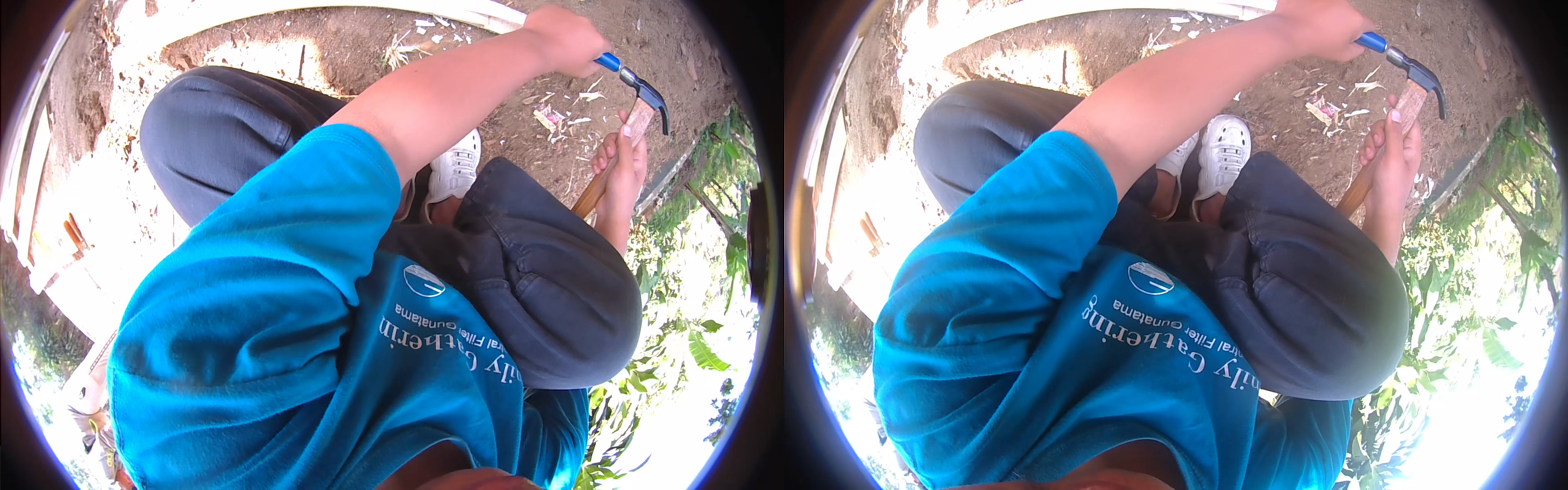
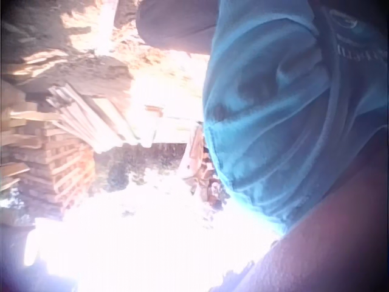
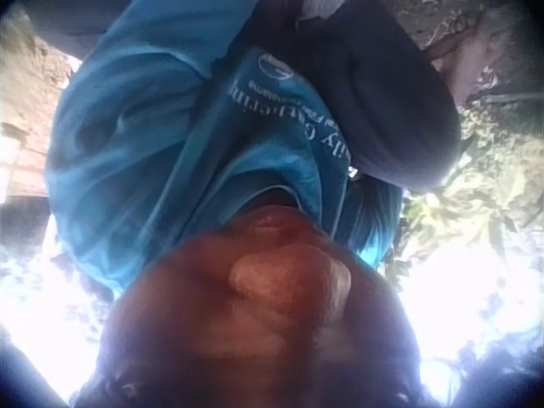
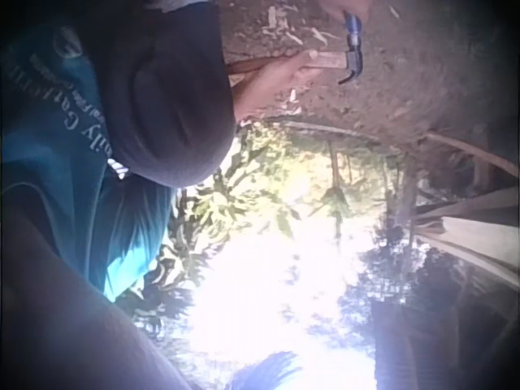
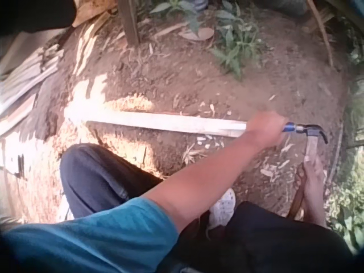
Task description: The person uses a small hand tool to shave and smooth the surface of a long, curved wooden plank, periodically using a hammer to tap the tool.
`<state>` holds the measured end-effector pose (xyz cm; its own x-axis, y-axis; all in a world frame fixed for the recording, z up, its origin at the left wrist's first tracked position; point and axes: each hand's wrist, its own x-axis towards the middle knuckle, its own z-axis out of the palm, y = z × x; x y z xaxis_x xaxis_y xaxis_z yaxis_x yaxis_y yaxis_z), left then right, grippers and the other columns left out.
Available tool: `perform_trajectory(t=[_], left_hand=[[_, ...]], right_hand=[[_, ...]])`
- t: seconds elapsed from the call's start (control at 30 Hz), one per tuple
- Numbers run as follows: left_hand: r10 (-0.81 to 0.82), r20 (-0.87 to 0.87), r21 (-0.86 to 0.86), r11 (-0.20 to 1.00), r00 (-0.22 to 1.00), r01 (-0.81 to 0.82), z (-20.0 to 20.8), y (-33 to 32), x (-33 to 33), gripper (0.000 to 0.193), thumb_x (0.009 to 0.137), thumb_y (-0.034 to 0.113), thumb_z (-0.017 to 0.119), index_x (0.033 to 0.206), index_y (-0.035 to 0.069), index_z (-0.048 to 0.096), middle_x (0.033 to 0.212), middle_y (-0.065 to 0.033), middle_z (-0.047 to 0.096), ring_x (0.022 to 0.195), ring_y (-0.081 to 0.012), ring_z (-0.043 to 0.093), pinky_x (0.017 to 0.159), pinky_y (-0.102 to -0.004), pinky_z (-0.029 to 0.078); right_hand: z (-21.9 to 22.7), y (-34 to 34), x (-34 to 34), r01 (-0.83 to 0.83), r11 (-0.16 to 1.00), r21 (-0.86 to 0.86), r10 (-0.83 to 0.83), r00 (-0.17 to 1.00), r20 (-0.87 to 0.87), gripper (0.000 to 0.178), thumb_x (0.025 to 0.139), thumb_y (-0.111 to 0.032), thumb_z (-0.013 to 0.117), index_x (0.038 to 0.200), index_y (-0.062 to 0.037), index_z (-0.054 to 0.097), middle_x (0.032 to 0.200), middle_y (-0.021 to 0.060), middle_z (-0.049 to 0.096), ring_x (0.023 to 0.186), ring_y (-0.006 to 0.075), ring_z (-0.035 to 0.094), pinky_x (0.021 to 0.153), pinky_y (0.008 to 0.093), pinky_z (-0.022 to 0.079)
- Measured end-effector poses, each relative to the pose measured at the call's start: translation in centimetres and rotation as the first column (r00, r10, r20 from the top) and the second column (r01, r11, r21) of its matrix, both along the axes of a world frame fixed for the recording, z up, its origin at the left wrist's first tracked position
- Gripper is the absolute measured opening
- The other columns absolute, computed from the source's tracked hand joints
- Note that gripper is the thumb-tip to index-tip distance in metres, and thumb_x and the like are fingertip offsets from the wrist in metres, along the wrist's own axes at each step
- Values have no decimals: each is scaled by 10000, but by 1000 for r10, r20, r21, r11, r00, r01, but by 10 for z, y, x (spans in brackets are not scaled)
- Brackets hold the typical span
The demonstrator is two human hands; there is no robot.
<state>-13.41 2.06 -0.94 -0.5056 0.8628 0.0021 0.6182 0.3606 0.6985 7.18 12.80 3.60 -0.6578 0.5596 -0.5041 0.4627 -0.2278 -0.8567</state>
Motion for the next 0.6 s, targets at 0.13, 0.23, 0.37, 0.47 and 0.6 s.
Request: perform_trajectory(t=[0.13, 0.23, 0.37, 0.47, 0.6], left_hand=[[17, 27, 3, 1000, 999, -17, 3, 0, 3, 180, 876, 237, 639, 973, 159, 769, 913, -171, 753, 867, -389, 735, 780, -522, 590], [-5, -28, -59, 998, 1000, 4, 1, 3, 1, 194, 879, 248, 636, 989, 154, 765, 919, -178, 752, 865, -397, 732, 779, -528, 586], [24, -1, 49, 999, 1000, -23, 7, 1, 1, 210, 879, 265, 638, 999, 140, 757, 912, -188, 746, 847, -409, 725, 765, -532, 583], [27, -60, -70, 997, 998, -32, 3, 6, 1, 215, 872, 274, 646, 1002, 139, 751, 911, -196, 744, 848, -414, 723, 764, -533, 582], [46, -46, -51, 998, 998, -48, 3, 7, 3, 225, 875, 291, 653, 1003, 132, 747, 904, -199, 742, 846, -419, 721, 765, -536, 581]], right_hand=[[-7, 7, 0, 148, 989, -21, -149, 975, -163, 376, 1091, -271, 534, 1403, -63, 501, 776, -27, 451, 624, 67, 433, 542, 240, 378], [-3, 2, -5, 28, 999, 26, -27, 1000, -15, 373, 1097, -238, 514, 1421, -55, 488, 771, -31, 443, 618, 65, 428, 544, 235, 371], [-10, 8, -4, 102, 995, 7, -101, 991, -87, 397, 1088, -251, 537, 1432, -57, 497, 758, -39, 436, 610, 58, 427, 541, 229, 369], [-2, 4, -5, 26, 1000, 16, -26, 1000, -10, 408, 1088, -254, 539, 1437, -49, 494, 751, -35, 443, 602, 56, 427, 540, 222, 373], [-5, 8, -4, 115, 993, 8, -113, 985, -130, 418, 1090, -269, 541, 1439, -45, 494, 743, -41, 446, 600, 48, 424, 538, 220, 378]])
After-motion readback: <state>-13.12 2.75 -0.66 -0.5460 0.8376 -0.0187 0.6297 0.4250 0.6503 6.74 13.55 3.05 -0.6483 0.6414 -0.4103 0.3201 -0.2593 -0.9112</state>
